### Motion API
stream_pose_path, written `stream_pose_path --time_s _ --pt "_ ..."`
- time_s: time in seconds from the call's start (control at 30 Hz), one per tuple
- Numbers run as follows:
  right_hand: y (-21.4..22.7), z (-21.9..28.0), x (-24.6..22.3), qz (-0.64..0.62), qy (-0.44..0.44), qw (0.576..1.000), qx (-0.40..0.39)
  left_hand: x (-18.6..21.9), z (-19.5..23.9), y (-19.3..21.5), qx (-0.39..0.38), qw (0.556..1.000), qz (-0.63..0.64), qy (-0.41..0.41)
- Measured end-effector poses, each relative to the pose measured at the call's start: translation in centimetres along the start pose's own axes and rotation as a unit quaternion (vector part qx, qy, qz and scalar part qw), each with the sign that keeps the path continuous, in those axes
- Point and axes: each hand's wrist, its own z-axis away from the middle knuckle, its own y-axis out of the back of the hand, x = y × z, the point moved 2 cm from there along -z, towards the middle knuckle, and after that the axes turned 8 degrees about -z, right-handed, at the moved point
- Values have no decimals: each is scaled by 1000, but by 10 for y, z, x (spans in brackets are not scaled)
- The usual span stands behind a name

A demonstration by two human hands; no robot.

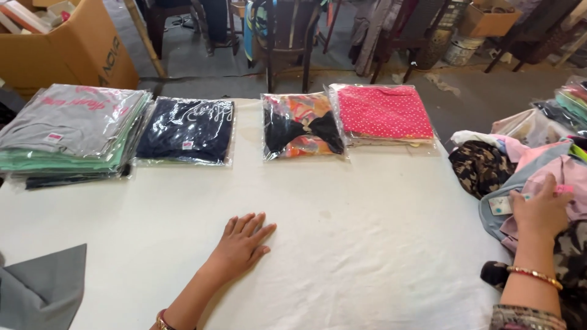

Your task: The person folds a pink t-shirt on a white table, smoothing the fabric and aligning the edges. They then place the folded shirt into a clear plastic bag, seal it, and set it aside with other packaged garments.

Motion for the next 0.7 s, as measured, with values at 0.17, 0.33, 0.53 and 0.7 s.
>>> stream_pose_path --time_s 0.17,0.33,0.53,0.7 --pt "-14 -34 17 98 26 994 37 -1 2 0 -11 1000 7 -6" --pt "-105 -93 124 -76 -53 996 4 -3 3 3 -24 999 35 7" --pt "-105 -97 79 -494 -111 861 -52 -6 2 1 28 997 60 -28" --pt "36 42 -183 -641 -5 767 3 -4 -3 1 20 998 56 -20"
